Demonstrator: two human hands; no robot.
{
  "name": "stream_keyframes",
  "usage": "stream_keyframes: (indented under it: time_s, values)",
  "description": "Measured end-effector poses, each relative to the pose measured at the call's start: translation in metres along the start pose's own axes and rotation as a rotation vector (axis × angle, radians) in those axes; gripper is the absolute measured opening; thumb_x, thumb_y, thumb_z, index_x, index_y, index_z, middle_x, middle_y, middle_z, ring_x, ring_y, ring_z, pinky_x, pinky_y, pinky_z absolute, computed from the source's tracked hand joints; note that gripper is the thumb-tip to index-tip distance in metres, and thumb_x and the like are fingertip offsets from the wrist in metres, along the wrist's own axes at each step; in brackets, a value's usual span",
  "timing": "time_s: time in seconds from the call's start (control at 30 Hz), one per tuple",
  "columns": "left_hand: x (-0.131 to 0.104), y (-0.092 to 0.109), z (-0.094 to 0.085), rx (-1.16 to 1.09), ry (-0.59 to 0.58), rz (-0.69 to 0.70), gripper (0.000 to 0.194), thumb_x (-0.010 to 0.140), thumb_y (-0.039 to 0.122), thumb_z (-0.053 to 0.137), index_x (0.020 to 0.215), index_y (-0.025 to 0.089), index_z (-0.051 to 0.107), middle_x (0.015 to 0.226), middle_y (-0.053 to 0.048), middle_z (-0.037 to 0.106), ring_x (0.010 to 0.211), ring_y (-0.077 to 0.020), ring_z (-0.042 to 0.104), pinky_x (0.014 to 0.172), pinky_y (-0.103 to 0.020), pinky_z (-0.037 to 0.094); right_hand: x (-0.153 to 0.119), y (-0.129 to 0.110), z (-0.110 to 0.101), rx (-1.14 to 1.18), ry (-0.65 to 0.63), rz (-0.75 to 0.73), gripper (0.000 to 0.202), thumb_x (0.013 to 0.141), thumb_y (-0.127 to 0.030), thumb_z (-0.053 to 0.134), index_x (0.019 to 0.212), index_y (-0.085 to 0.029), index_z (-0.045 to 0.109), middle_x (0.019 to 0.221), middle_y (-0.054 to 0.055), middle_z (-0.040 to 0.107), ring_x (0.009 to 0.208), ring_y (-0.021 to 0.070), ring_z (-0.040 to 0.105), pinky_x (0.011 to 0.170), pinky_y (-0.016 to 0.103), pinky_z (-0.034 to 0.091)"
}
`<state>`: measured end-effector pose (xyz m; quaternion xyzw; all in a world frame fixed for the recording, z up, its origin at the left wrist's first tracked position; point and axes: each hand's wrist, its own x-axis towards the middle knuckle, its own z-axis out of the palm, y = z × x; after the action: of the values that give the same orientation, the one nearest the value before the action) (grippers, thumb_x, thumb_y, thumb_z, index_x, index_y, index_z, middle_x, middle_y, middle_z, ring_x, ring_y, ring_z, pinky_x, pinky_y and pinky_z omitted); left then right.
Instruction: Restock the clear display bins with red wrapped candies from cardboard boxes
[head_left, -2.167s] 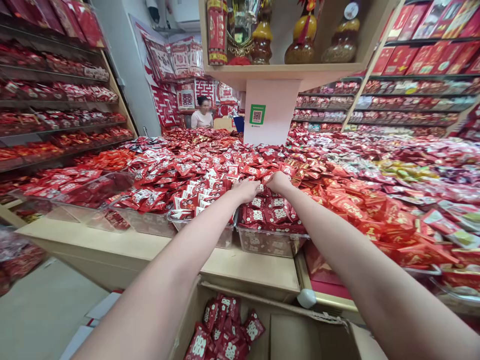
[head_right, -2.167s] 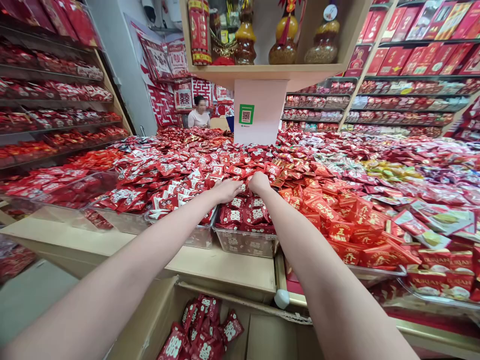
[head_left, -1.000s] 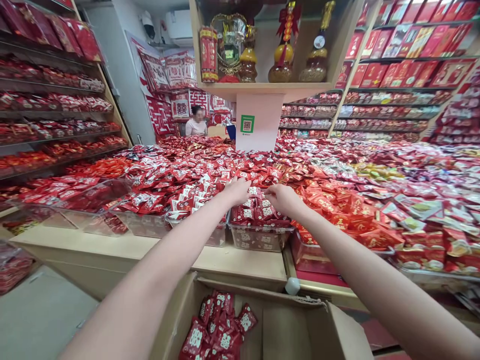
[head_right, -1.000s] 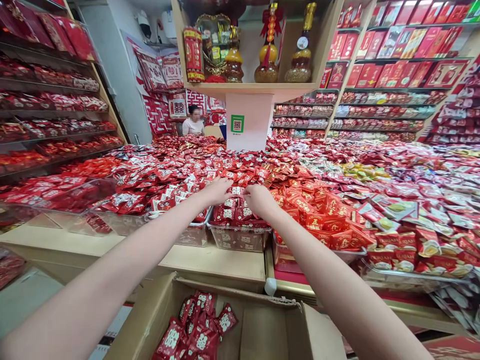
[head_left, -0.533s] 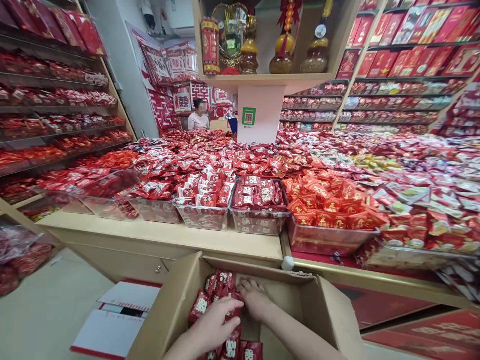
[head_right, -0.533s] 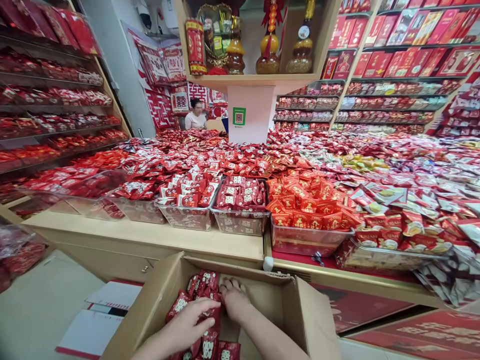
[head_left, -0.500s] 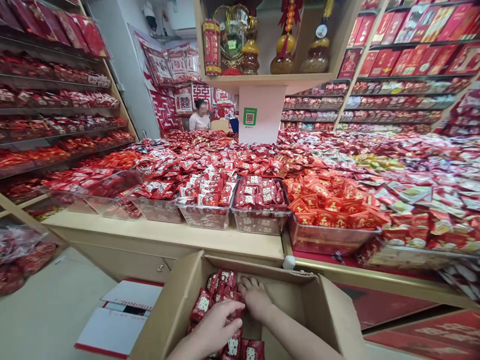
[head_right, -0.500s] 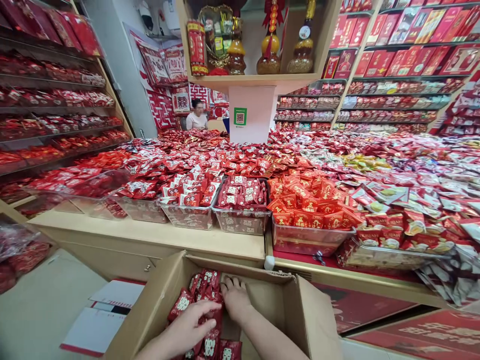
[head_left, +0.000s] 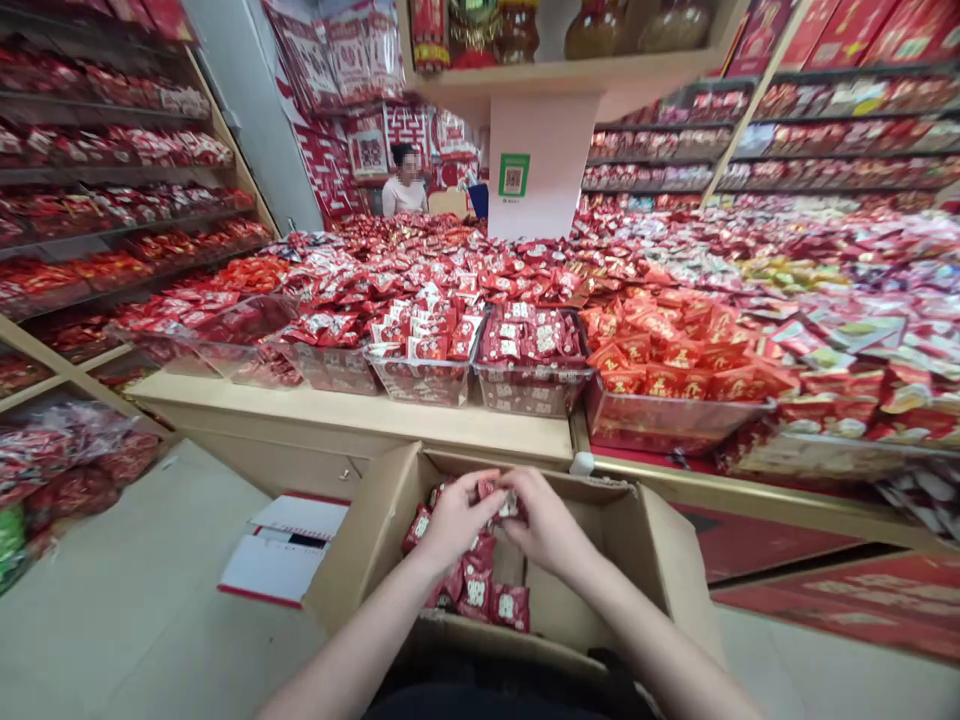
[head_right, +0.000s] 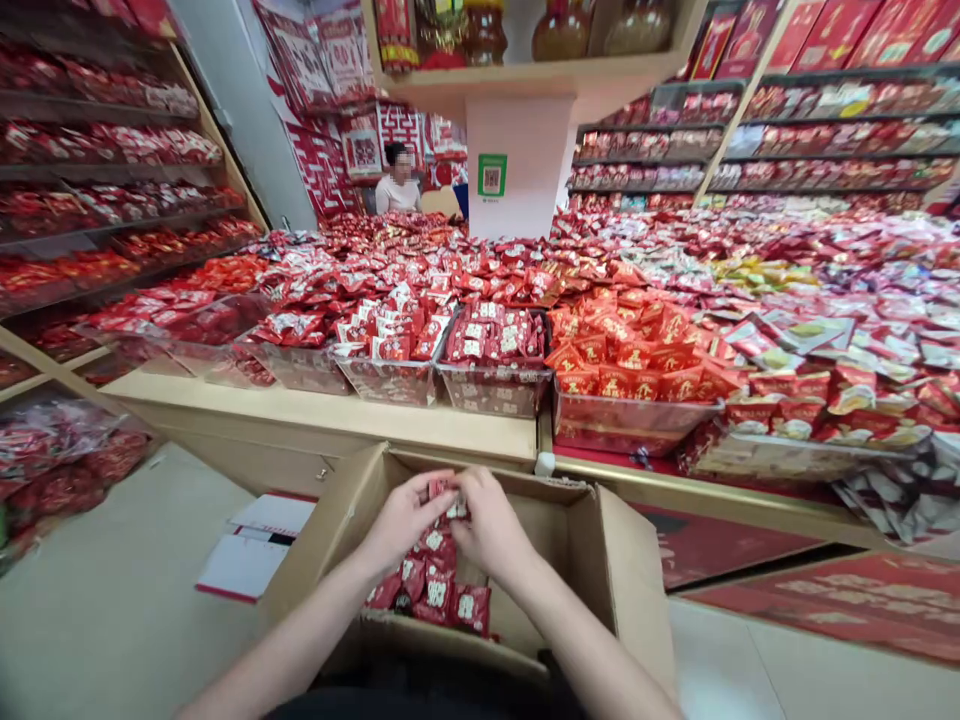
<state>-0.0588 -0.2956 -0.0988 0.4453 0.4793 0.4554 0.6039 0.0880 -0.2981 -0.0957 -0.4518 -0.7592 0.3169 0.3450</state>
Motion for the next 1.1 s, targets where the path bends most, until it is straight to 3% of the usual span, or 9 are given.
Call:
stream_keyframes:
  time_s: [0.1,0.17,0.23,0.33,0.47,0.57,0.67,0.9,1.1]
  values:
    - [-0.002,0.021,0.015,-0.097,0.019,0.033,0.038,0.060,0.029,0.072,0.093,0.015,0.062,0.084,-0.004,0.067,0.076,-0.0136,0.061,0.073,-0.025,0.046,-0.003,-0.016,-0.019,0.445,0.149,0.103,0.056,0.069,-0.025,0.059,0.121,-0.023,0.038,0.119,0.009,0.046,0.099,0.0183,0.050,0.082,0.034,0.044]
    - [-0.005,0.031,0.020,-0.137,0.005,0.002,0.039,0.058,0.027,0.074,0.094,0.016,0.062,0.080,-0.003,0.068,0.070,-0.0128,0.061,0.069,-0.025,0.047,-0.004,-0.018,-0.025,0.657,0.199,0.233,0.046,0.073,-0.034,0.058,0.115,-0.021,0.044,0.102,0.007,0.056,0.084,0.0152,0.056,0.072,0.031,0.047]
    - [-0.007,0.035,0.024,-0.175,0.000,-0.031,0.043,0.056,0.026,0.075,0.096,0.016,0.062,0.075,-0.002,0.068,0.065,-0.0115,0.060,0.066,-0.024,0.047,-0.002,-0.016,-0.027,0.738,0.259,0.311,0.031,0.071,-0.038,0.060,0.094,-0.018,0.055,0.079,0.002,0.059,0.070,0.0124,0.055,0.063,0.026,0.047]
    - [-0.008,0.032,0.028,-0.240,0.025,-0.044,0.043,0.055,0.026,0.076,0.095,0.015,0.064,0.070,-0.001,0.068,0.061,-0.0099,0.059,0.063,-0.023,0.046,0.001,-0.013,-0.026,0.796,0.358,0.361,0.026,0.065,-0.038,0.067,0.072,-0.016,0.057,0.065,-0.001,0.057,0.056,0.0087,0.051,0.054,0.022,0.044]
    - [-0.006,0.023,0.035,-0.338,0.095,-0.012,0.034,0.055,0.026,0.075,0.085,0.015,0.064,0.071,-0.001,0.067,0.064,-0.0093,0.059,0.065,-0.022,0.046,0.002,-0.013,-0.022,0.871,0.519,0.340,0.025,0.065,-0.035,0.068,0.078,-0.018,0.056,0.065,-0.003,0.057,0.057,0.0074,0.051,0.055,0.020,0.043]
    - [-0.008,0.017,0.040,-0.463,0.201,-0.010,0.028,0.056,0.026,0.075,0.079,0.016,0.060,0.073,0.001,0.066,0.066,-0.0088,0.058,0.065,-0.021,0.046,-0.001,-0.011,-0.019,0.913,0.426,0.363,0.035,0.065,-0.035,0.068,0.093,-0.019,0.053,0.076,0.000,0.060,0.065,0.0110,0.055,0.056,0.023,0.046]
    - [-0.012,0.014,0.043,-0.465,0.222,-0.031,0.027,0.057,0.028,0.074,0.072,0.016,0.055,0.068,0.002,0.062,0.062,-0.0077,0.056,0.060,-0.019,0.045,-0.003,-0.008,-0.017,0.801,0.298,0.376,0.032,0.063,-0.036,0.069,0.085,-0.015,0.057,0.077,0.003,0.062,0.066,0.0140,0.056,0.061,0.029,0.048]
    - [-0.018,0.019,0.042,-0.376,0.171,-0.035,0.031,0.056,0.026,0.074,0.072,0.017,0.050,0.068,0.004,0.055,0.063,-0.0080,0.054,0.059,-0.020,0.045,-0.007,-0.003,-0.015,0.819,0.331,0.334,0.037,0.062,-0.033,0.070,0.093,-0.021,0.055,0.086,0.002,0.064,0.078,0.0166,0.059,0.073,0.031,0.048]
    - [-0.015,0.027,0.024,-0.068,-0.099,-0.006,0.042,0.063,0.018,0.068,0.102,0.020,0.052,0.091,-0.003,0.060,0.079,-0.0133,0.057,0.072,-0.026,0.045,-0.013,-0.007,-0.026,0.707,0.050,0.285,0.040,0.063,-0.026,0.069,0.098,-0.021,0.050,0.090,0.004,0.063,0.083,0.0180,0.059,0.076,0.033,0.048]
